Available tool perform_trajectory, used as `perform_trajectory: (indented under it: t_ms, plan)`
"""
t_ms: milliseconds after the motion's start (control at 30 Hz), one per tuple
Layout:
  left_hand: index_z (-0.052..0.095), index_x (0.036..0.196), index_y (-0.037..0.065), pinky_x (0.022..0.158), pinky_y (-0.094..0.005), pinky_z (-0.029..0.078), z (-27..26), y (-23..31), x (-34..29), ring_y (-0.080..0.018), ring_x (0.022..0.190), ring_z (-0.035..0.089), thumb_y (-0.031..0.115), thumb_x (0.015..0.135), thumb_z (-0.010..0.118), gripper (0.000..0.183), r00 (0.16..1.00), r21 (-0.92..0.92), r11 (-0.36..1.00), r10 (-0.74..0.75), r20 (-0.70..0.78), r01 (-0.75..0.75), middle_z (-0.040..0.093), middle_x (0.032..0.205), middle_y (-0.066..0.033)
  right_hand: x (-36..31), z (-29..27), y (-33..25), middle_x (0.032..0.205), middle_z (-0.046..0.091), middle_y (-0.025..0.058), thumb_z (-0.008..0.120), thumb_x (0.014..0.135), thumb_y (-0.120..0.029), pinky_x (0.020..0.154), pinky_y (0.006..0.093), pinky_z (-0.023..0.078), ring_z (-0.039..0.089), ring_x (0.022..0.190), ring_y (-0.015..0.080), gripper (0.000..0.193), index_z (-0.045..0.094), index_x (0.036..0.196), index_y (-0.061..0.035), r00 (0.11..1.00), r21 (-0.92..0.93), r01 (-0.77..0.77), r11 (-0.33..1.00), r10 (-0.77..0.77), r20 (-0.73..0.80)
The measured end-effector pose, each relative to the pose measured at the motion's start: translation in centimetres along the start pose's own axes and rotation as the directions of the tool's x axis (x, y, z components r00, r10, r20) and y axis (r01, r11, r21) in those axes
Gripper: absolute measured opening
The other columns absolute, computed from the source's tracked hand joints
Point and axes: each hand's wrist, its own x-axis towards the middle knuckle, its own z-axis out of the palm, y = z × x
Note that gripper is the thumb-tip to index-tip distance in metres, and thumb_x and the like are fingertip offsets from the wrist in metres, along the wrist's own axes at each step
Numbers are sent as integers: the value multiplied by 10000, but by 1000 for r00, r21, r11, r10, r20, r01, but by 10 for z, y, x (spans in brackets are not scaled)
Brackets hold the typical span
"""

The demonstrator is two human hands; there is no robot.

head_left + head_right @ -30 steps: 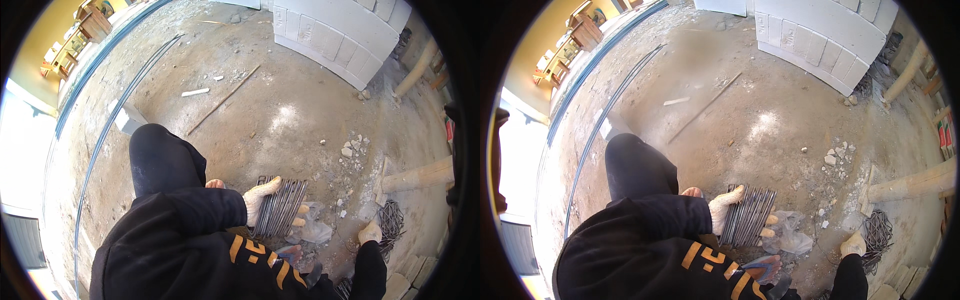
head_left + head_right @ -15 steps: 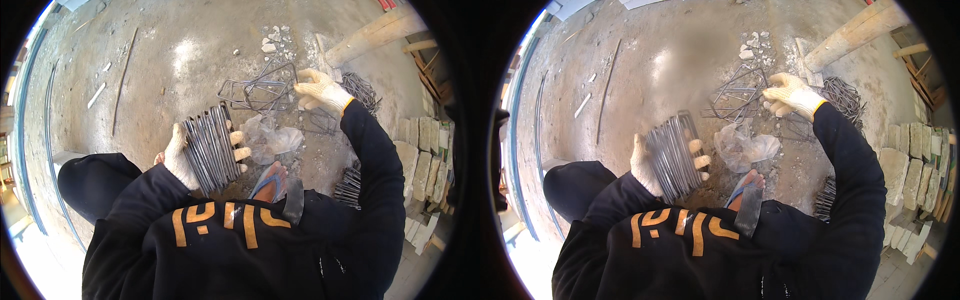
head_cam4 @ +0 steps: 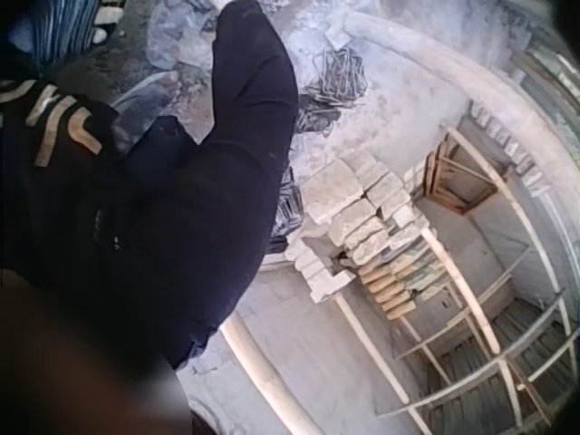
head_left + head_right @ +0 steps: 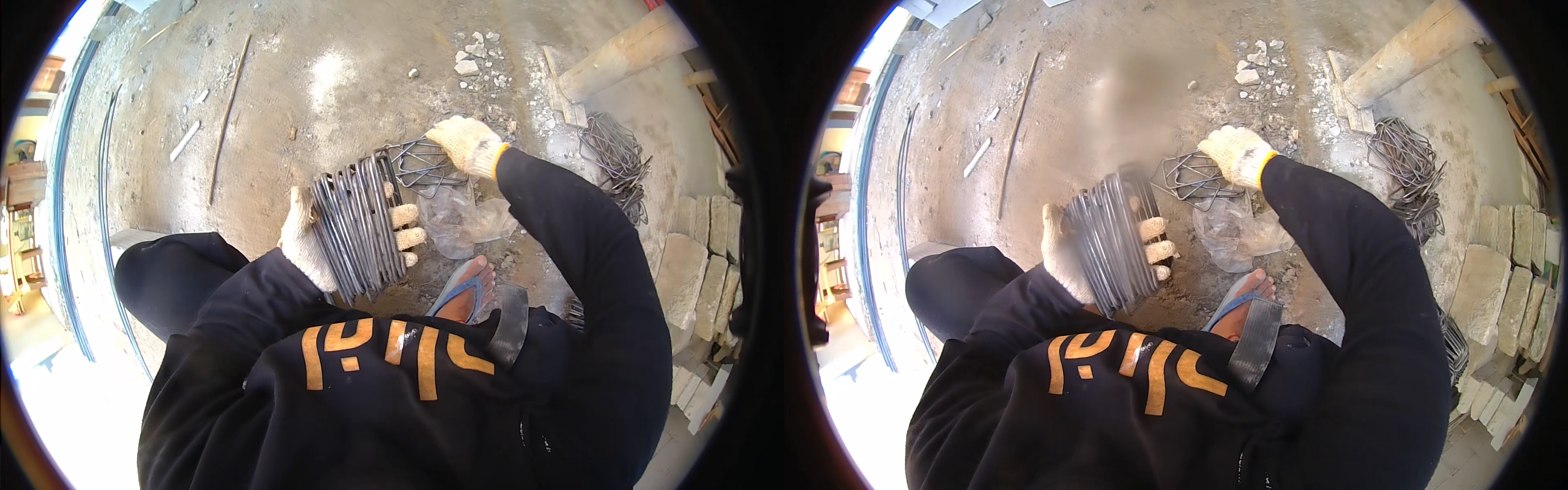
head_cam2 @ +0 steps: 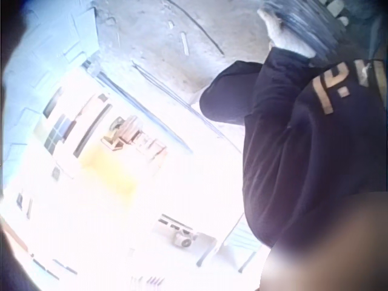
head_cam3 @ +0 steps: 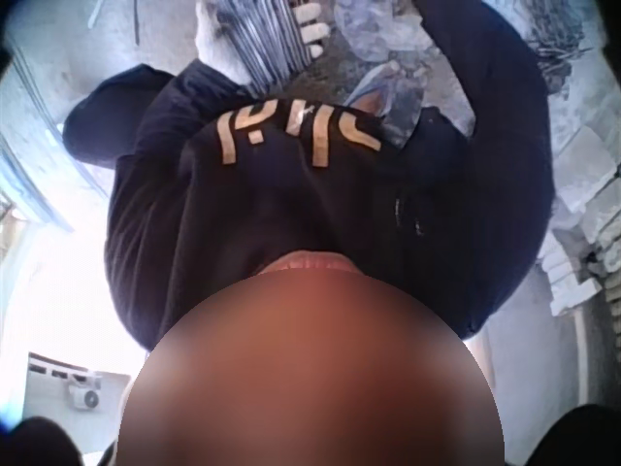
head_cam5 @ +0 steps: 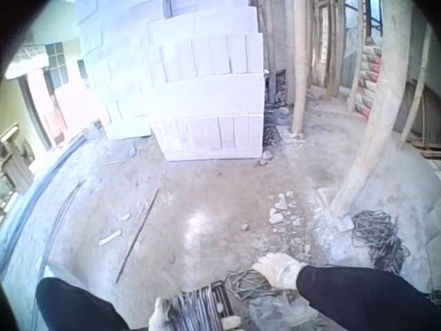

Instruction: The person gathers pre-bent rebar stirrups from the floor and threads them onto three parallel rebar rods laid on a concrete block. They slide each stirrup into place and adjust spacing along the rods to form a rebar cage segment.

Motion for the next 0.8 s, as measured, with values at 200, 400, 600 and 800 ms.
perform_trajectory:
  t_ms: [200,400,600,800]
  plan:
    - [255,1559,108,1145,-682,258,-3,-1,4,-489,1415,328,926,742,365,1161,989,-15,1000,7,150,-5,313,1574,-227,35,50,-37,1118,634,101,579,902,-170,900,423,454,601,1081,284,308,597,1204,-114,993,-182,-115,977,117,4]
    - [269,1556,144,1106,-722,286,-7,5,7,-483,1406,352,911,750,396,1119,991,-101,994,58,118,-46,330,1562,-231,30,48,-27,1120,646,125,541,931,-164,881,444,534,624,1107,305,194,663,1074,-118,966,-66,-235,970,240,99]
    - [347,1518,147,1109,-714,297,-16,16,15,-455,1399,379,888,782,406,1046,982,-124,985,136,128,-120,382,1530,-226,8,5,-27,1035,676,155,635,889,-270,853,459,522,656,1020,326,210,686,991,-94,920,218,-390,895,371,125]
    - [362,1509,130,1125,-693,293,-18,22,16,-433,1391,402,880,807,357,1027,982,-106,977,190,10,-187,409,1520,-199,-13,-48,-48,806,685,81,746,869,-291,588,329,515,649,673,160,280,707,998,-45,883,730,-393,559,452,128]
